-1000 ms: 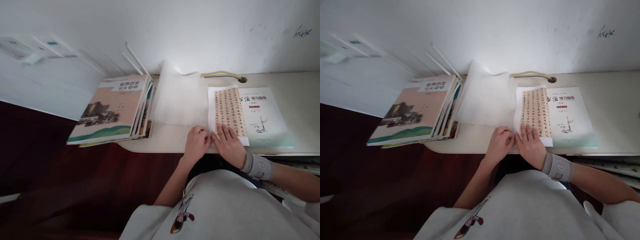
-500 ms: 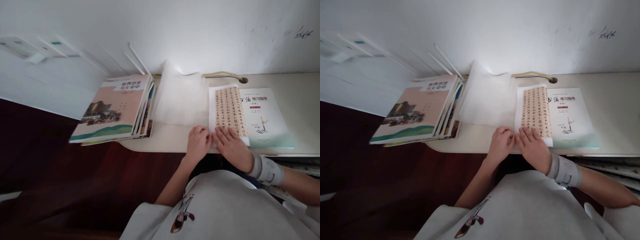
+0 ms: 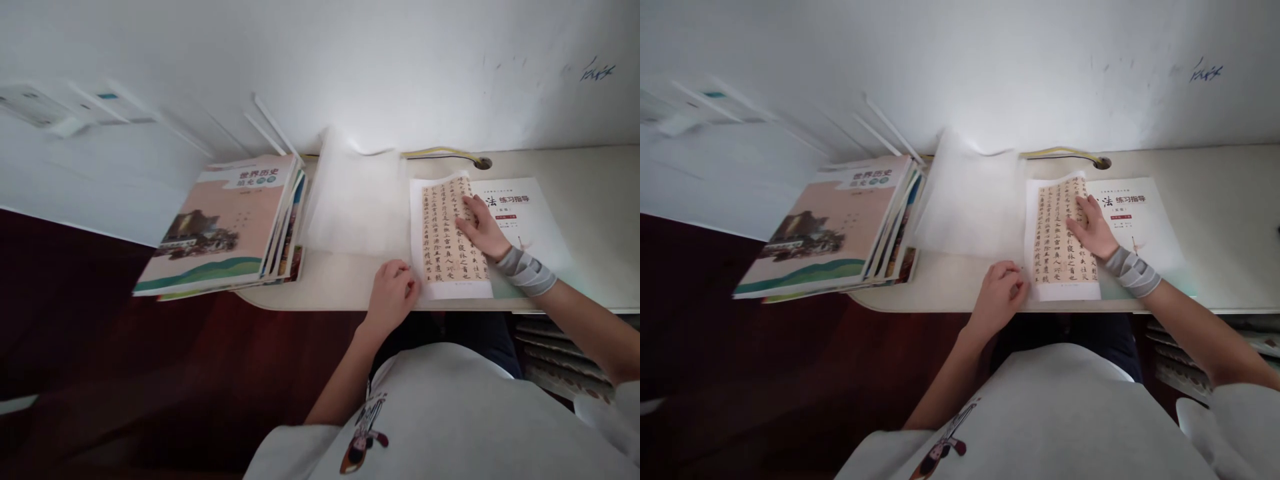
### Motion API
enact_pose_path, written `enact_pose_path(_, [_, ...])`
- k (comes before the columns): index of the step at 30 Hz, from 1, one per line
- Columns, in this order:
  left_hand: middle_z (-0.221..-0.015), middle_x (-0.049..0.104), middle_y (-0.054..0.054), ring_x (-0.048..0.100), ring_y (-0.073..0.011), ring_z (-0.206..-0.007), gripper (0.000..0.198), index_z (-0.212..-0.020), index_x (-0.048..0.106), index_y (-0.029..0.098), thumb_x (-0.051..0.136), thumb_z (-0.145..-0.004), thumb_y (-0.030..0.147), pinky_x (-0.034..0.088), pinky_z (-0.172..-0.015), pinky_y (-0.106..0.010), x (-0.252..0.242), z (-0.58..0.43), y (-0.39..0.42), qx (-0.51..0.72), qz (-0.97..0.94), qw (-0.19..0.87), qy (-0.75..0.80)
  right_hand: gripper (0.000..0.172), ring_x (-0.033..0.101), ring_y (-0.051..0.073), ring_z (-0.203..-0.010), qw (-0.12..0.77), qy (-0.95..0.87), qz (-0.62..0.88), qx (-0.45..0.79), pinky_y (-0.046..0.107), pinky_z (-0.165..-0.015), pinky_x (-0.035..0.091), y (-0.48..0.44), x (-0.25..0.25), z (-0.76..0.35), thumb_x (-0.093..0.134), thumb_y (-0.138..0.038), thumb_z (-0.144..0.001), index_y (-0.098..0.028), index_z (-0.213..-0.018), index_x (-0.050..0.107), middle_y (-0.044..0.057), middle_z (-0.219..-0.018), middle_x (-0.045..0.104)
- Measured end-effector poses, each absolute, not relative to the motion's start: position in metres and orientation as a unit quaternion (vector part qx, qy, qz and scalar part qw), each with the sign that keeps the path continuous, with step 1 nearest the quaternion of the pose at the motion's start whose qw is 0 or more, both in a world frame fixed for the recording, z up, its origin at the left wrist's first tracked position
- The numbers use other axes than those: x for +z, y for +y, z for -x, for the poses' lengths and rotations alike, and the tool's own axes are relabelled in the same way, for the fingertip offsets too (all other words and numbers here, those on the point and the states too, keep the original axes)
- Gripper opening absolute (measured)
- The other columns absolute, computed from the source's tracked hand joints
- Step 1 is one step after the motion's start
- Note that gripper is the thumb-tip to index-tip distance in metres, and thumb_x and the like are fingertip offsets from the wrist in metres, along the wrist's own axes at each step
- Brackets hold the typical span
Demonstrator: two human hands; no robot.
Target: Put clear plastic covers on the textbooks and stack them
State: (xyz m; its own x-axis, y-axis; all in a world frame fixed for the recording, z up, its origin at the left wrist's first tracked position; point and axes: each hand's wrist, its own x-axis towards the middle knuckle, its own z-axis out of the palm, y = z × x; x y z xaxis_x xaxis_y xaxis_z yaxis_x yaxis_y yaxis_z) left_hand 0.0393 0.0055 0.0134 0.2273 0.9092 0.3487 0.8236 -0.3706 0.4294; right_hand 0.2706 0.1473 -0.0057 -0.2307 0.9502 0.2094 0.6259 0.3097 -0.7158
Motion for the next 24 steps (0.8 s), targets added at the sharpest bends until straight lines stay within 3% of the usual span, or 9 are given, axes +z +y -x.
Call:
enact_pose_path(5, [-0.092, 0.056, -0.007, 0.053, -0.0209, -0.093, 0.016, -0.065, 0.052, 0.018, 0.056, -0.079, 0.014, 0.048, -0.085, -0.04, 0.012, -0.037, 0.007, 0.294, -0.769, 0.072, 0.563, 0.064, 0.01, 0.031, -0.143, 0.354, -0.78, 0.493, 0.152, 0.057, -0.111, 0.024, 0.123, 0.012, -0.255, 0.044, -0.05, -0.088, -0.022, -0.144, 0.03, 0.01, -0.156, 0.011])
enact_pose_path(7, [-0.092, 0.056, -0.008, 0.053, -0.0213, -0.094, 0.016, -0.065, 0.053, 0.018, 0.056, -0.079, 0.013, 0.048, -0.085, -0.041, 0.013, -0.034, 0.009, 0.3, -0.759, 0.069, 0.574, 0.056, 0.014, 0.03, -0.142, 0.323, -0.838, 0.426, 0.104, 0.057, -0.111, 0.024, 0.109, 0.032, -0.251, 0.044, -0.04, -0.09, -0.024, -0.143, 0.033, 0.009, -0.155, 0.019])
enact_pose_path(9, [-0.093, 0.056, -0.008, 0.053, -0.0213, -0.096, 0.014, -0.067, 0.053, 0.018, 0.056, -0.08, 0.014, 0.048, -0.087, -0.041, 0.013, -0.031, 0.009, 0.3, -0.761, 0.085, 0.569, 0.047, 0.03, 0.028, -0.137, 0.237, -0.917, 0.309, 0.086, 0.057, -0.11, 0.024, 0.092, 0.05, -0.245, 0.044, -0.035, -0.092, -0.024, -0.137, 0.043, 0.011, -0.147, 0.037])
enact_pose_path(12, [-0.095, 0.056, -0.008, 0.054, -0.0205, -0.098, 0.012, -0.07, 0.055, 0.018, 0.054, -0.081, 0.016, 0.048, -0.088, -0.04, 0.012, -0.028, 0.009, 0.308, -0.757, 0.117, 0.564, 0.04, 0.044, 0.03, -0.127, 0.09, -0.983, 0.145, 0.07, 0.06, -0.108, 0.022, 0.066, 0.061, -0.235, 0.047, -0.044, -0.09, -0.021, -0.122, 0.059, 0.013, -0.133, 0.054])
enact_pose_path(15, [-0.096, 0.056, -0.007, 0.054, -0.0197, -0.099, 0.013, -0.07, 0.054, 0.018, 0.053, -0.083, 0.016, 0.048, -0.089, -0.039, 0.011, -0.029, 0.007, 0.322, -0.747, 0.127, 0.568, 0.041, 0.045, 0.033, -0.126, 0.042, -0.993, 0.107, 0.037, 0.063, -0.106, 0.023, 0.053, 0.056, -0.228, 0.051, -0.048, -0.087, -0.019, -0.113, 0.064, 0.015, -0.129, 0.057])
enact_pose_path(20, [-0.097, 0.057, -0.008, 0.054, -0.02, -0.104, 0.014, -0.069, 0.053, 0.019, 0.052, -0.083, 0.015, 0.048, -0.09, -0.038, 0.012, -0.032, 0.005, 0.329, -0.76, 0.12, 0.548, 0.027, 0.047, 0.029, -0.125, 0.045, -0.99, 0.134, -0.01, 0.059, -0.107, 0.026, 0.056, 0.043, -0.226, 0.051, -0.028, -0.09, -0.021, -0.112, 0.064, 0.013, -0.129, 0.057])
enact_pose_path(24, [-0.095, 0.058, -0.007, 0.054, -0.0204, -0.106, 0.014, -0.069, 0.053, 0.019, 0.052, -0.083, 0.015, 0.047, -0.092, -0.04, 0.011, -0.034, 0.006, 0.324, -0.769, 0.117, 0.538, 0.029, 0.047, 0.03, -0.125, 0.034, -0.989, 0.141, -0.013, 0.06, -0.106, 0.026, 0.057, 0.039, -0.228, 0.049, -0.019, -0.089, -0.021, -0.115, 0.062, 0.015, -0.133, 0.054])
